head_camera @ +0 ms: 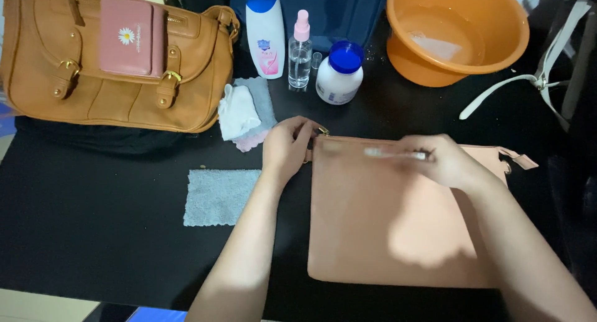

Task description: The person is cleaning a pink pouch by scrubbing its surface with a toothbrush dipped in soapy water.

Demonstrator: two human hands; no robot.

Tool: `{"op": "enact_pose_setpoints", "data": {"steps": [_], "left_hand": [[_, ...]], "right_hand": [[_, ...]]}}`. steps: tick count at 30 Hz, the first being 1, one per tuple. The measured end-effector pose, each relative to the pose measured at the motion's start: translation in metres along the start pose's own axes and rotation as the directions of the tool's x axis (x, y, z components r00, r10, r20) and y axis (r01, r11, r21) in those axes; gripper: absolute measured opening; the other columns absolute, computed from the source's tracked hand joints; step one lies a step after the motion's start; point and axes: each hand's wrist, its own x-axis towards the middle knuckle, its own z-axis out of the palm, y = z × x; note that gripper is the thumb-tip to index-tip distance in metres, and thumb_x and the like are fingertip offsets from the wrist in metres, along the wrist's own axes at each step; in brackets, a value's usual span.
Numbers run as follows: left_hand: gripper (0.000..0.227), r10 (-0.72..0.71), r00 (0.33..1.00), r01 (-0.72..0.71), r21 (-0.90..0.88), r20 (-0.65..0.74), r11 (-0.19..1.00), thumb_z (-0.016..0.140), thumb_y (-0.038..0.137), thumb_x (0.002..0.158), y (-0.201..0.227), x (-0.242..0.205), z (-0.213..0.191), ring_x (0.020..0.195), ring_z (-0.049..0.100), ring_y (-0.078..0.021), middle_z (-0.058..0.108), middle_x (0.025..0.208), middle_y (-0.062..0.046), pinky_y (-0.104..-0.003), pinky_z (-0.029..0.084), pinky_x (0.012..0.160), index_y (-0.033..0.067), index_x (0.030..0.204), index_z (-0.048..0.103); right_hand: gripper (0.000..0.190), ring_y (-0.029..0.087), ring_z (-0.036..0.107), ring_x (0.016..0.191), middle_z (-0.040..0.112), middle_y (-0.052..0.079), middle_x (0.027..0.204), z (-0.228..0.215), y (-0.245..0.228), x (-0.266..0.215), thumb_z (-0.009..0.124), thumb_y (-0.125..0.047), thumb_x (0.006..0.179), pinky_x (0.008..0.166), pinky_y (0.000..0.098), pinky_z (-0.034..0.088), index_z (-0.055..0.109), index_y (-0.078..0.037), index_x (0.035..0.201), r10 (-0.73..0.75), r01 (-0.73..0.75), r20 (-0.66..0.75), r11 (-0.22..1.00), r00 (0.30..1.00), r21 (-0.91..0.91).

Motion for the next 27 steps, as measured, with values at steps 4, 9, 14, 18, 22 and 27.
{"op": "enact_pose_setpoints", "data": {"steps": [4,9,14,18,22,27], "left_hand": [[0.032,0.027,1.000,-0.027,0.017,0.009,0.999,0.048,0.019,0.106,-0.003,0.002,0.000,0.097,0.074,-0.0339,0.077,0.100,-0.014,-0.048,0.060,0.086,0.0060,0.114,0.076],[0.031,0.024,1.000,-0.024,0.032,0.013,0.999,0.049,0.020,0.105,-0.006,0.004,0.002,0.100,0.072,-0.0369,0.078,0.101,-0.015,-0.049,0.059,0.089,0.0068,0.113,0.076],[0.033,-0.038,0.999,0.036,0.083,0.012,0.996,0.046,0.026,0.100,-0.010,0.011,0.004,0.061,0.076,-0.0142,0.078,0.088,0.005,-0.030,0.052,0.067,0.0184,0.095,0.078],[0.033,-0.052,0.999,0.052,0.096,0.002,0.994,0.046,0.029,0.098,-0.010,0.011,0.004,0.063,0.071,-0.0131,0.080,0.087,0.005,-0.031,0.051,0.069,0.0186,0.095,0.078],[0.030,0.032,0.999,-0.033,0.048,0.007,0.998,0.049,0.021,0.106,-0.017,0.013,0.005,0.092,0.074,-0.0283,0.078,0.098,-0.011,-0.044,0.060,0.085,0.0093,0.112,0.076],[0.030,0.006,1.000,-0.006,0.054,-0.004,0.999,0.050,0.021,0.106,-0.009,0.006,0.003,0.093,0.074,-0.0288,0.078,0.098,-0.009,-0.043,0.060,0.084,0.0105,0.112,0.077]], "right_hand": [[0.026,0.022,0.076,0.102,0.085,0.010,0.104,-0.002,-0.014,-0.008,0.076,-0.011,0.084,0.090,0.0450,0.059,0.083,-0.011,0.109,-0.001,0.000,0.010,0.998,1.000,0.063],[0.026,0.020,0.075,0.099,0.085,0.011,0.101,-0.004,-0.003,-0.005,0.077,-0.008,0.086,0.090,0.0440,0.058,0.080,-0.008,0.112,-0.027,0.035,-0.076,0.995,0.997,0.098],[0.009,0.006,0.062,0.088,0.074,-0.002,0.089,-0.005,0.002,-0.004,0.076,-0.010,0.090,0.076,0.0255,0.051,0.081,-0.006,0.096,-0.097,0.095,-0.001,0.974,0.995,0.205],[0.041,0.018,0.066,0.132,0.075,0.007,0.134,-0.012,-0.053,-0.007,0.073,-0.013,0.084,0.113,0.0340,0.051,0.076,-0.008,0.125,-0.128,0.093,0.131,0.966,0.983,0.243],[0.025,0.029,0.077,0.101,0.084,0.011,0.103,-0.007,-0.058,0.001,0.073,-0.014,0.086,0.092,0.0466,0.056,0.082,-0.013,0.109,0.007,-0.007,-0.033,1.000,0.999,-0.027],[0.023,0.026,0.078,0.103,0.084,0.004,0.105,-0.005,-0.071,0.006,0.074,-0.019,0.089,0.091,0.0415,0.057,0.083,-0.020,0.110,0.042,-0.045,-0.044,0.996,0.998,-0.072]]}}
